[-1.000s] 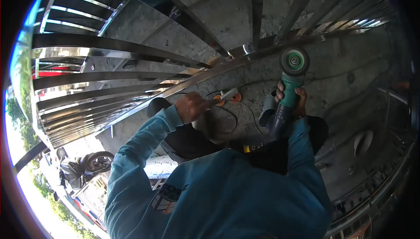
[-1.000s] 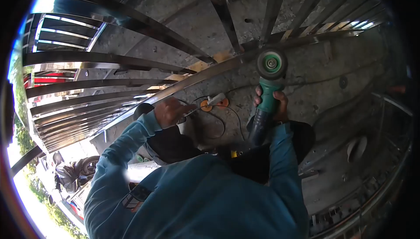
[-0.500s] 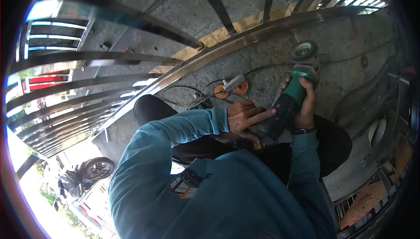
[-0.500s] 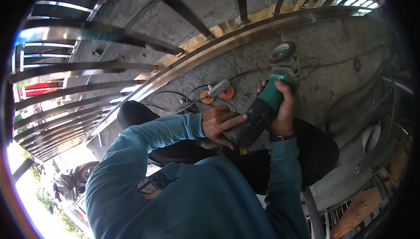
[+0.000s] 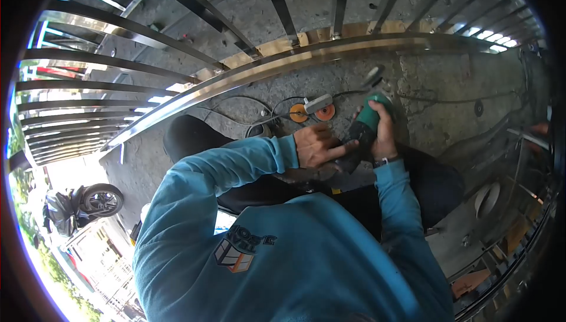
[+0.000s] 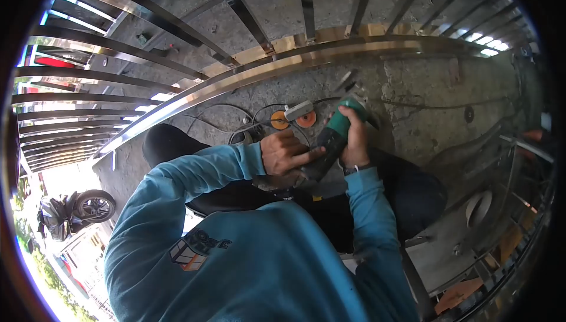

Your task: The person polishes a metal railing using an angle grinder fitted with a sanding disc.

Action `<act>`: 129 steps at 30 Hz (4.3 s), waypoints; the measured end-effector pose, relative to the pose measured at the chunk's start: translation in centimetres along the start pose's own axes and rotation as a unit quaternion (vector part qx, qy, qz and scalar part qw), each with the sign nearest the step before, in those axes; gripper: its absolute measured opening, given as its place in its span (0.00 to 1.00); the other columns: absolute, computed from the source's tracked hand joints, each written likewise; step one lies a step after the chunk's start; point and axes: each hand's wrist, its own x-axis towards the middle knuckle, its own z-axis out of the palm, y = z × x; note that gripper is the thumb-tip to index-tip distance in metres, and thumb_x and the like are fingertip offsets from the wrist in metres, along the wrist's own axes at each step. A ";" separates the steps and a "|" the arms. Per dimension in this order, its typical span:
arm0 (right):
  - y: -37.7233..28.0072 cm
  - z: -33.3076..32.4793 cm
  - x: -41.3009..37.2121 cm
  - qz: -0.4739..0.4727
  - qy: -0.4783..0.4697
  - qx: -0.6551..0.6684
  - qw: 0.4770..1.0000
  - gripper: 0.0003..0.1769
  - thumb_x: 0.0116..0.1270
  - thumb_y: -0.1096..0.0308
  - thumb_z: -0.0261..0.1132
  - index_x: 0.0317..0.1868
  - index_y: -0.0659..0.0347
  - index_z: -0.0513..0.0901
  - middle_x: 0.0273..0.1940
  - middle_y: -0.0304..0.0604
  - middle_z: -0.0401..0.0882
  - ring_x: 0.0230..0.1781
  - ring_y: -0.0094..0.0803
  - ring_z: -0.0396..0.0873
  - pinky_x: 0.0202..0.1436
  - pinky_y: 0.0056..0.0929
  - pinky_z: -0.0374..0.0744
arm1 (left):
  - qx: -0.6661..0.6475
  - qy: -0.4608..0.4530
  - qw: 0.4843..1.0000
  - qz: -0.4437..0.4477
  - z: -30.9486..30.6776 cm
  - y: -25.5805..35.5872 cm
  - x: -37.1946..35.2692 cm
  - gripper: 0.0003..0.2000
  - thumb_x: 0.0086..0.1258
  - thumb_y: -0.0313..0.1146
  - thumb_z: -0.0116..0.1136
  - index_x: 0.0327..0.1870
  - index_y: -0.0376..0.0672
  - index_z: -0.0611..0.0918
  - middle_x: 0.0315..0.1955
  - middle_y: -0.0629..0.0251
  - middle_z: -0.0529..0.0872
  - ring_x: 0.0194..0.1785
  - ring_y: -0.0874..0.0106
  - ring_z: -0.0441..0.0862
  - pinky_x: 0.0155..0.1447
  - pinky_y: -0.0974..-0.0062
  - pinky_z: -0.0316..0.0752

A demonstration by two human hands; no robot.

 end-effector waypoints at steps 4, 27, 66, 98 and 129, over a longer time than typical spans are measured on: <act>1.7 -1.1 1.4 -0.013 0.015 0.007 1.000 0.16 0.63 0.67 0.72 0.47 0.63 0.79 0.36 0.45 0.80 0.30 0.37 0.84 0.35 0.35 0.86 | 0.038 -0.007 0.999 -0.011 0.8 0.6 -0.6 0.38 0.67 0.54 0.61 0.76 0.44 0.69 0.29 0.64 0.85 0.33 0.66 0.84 0.46 0.67 0.74; 2.4 -1.9 1.7 0.064 0.032 -0.027 0.997 0.18 0.64 0.65 0.71 0.50 0.62 0.78 0.36 0.45 0.81 0.29 0.37 0.84 0.36 0.36 0.87 | 0.053 -0.057 0.997 0.013 -0.1 0.8 -0.7 0.35 0.73 0.54 0.58 0.75 0.43 0.70 0.34 0.68 0.87 0.34 0.71 0.86 0.43 0.68 0.75; 0.3 4.4 -4.3 -0.057 -0.090 -0.243 0.964 0.21 0.63 0.67 0.74 0.54 0.64 0.78 0.39 0.47 0.83 0.31 0.41 0.87 0.35 0.39 0.87 | -0.636 0.277 0.603 -0.393 -5.6 -6.9 -7.4 0.20 0.80 0.38 0.54 0.64 0.32 0.78 0.52 0.56 0.85 0.55 0.69 0.83 0.59 0.71 0.78; 10.1 2.9 -0.6 -0.262 -0.008 -0.539 0.801 0.52 0.50 0.65 0.82 0.70 0.61 0.59 0.55 0.62 0.82 0.55 0.55 0.84 0.61 0.44 0.80 | -0.380 0.311 0.695 -0.525 1.3 -6.7 -7.0 0.19 0.60 0.40 0.80 0.44 0.35 0.89 0.38 0.58 0.93 0.41 0.73 0.90 0.49 0.72 0.84; 6.4 1.6 -0.5 0.090 -0.161 -0.120 0.976 0.27 0.75 0.50 0.59 0.59 0.67 0.76 0.41 0.51 0.84 0.39 0.39 0.86 0.44 0.35 0.86 | -0.114 0.027 0.986 -0.121 -0.1 3.1 -6.2 0.46 0.64 0.67 0.63 0.79 0.51 0.65 0.31 0.51 0.86 0.25 0.57 0.87 0.32 0.58 0.85</act>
